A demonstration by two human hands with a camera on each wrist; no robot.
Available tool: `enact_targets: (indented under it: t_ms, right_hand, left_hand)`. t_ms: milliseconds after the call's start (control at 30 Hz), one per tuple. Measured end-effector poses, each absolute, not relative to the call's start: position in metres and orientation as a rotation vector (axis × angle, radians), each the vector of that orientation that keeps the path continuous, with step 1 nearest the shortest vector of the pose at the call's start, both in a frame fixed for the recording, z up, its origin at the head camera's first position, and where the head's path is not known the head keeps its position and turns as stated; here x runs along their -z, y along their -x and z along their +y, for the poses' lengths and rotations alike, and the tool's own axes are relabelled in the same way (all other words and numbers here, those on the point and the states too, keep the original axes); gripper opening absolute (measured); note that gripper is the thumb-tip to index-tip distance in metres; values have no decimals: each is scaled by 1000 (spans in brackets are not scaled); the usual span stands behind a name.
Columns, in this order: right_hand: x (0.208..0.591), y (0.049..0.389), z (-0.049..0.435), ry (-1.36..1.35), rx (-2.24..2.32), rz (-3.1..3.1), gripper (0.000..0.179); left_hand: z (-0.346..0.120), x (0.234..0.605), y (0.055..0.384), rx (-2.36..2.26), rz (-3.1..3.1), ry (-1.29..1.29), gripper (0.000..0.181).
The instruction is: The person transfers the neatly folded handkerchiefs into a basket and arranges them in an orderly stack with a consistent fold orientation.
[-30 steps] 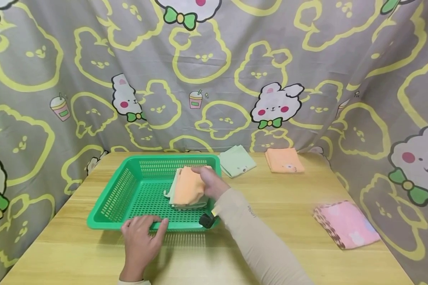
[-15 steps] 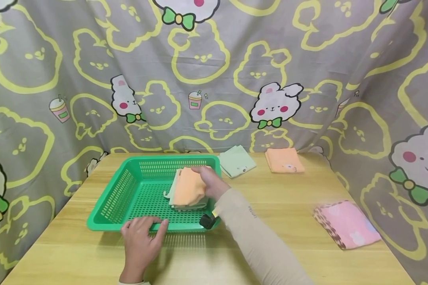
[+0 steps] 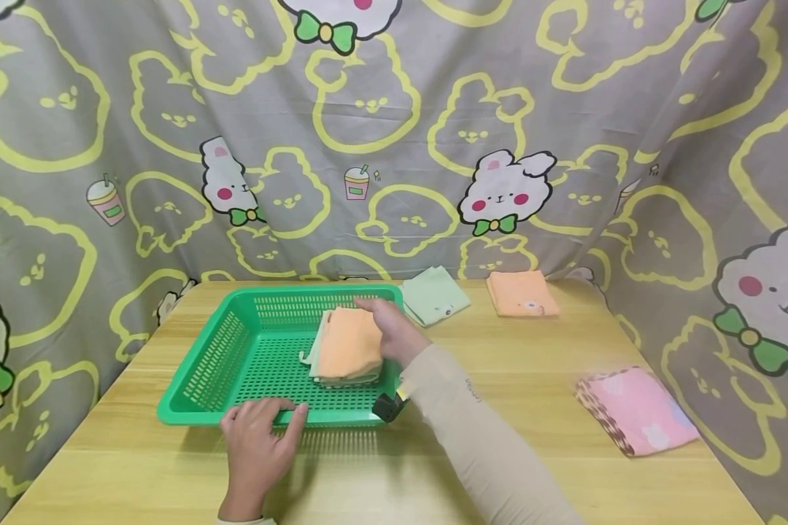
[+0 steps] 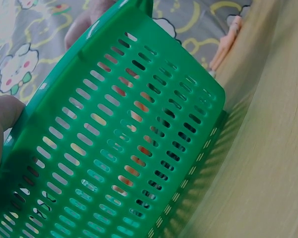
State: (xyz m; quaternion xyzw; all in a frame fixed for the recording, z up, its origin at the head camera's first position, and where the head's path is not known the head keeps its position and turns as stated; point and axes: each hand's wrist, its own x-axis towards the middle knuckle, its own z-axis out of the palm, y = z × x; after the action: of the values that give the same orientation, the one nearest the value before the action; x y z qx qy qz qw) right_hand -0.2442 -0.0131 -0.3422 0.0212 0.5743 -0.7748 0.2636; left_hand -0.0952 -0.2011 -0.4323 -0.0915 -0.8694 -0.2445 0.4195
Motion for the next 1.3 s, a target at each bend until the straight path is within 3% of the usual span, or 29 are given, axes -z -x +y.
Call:
enact_targets:
  t_ms: [633,967,1167,1300]
  right_hand:
    - [351,252,-14,-127,2085,1559,56]
    - [345,250,-11,-99,2068,1646,77]
    - [345,250,-9,-104,2066,1608,74]
    - [345,250,-7,-97,2104,1564,81]
  left_hand:
    - [-201,432,96,609,-2184,239,18]
    - [-201,431,95,614,-2177,241,18]
    - [-201,431,95,611,-2180,237,18]
    - [-201,431,95,609,-2182,234,17]
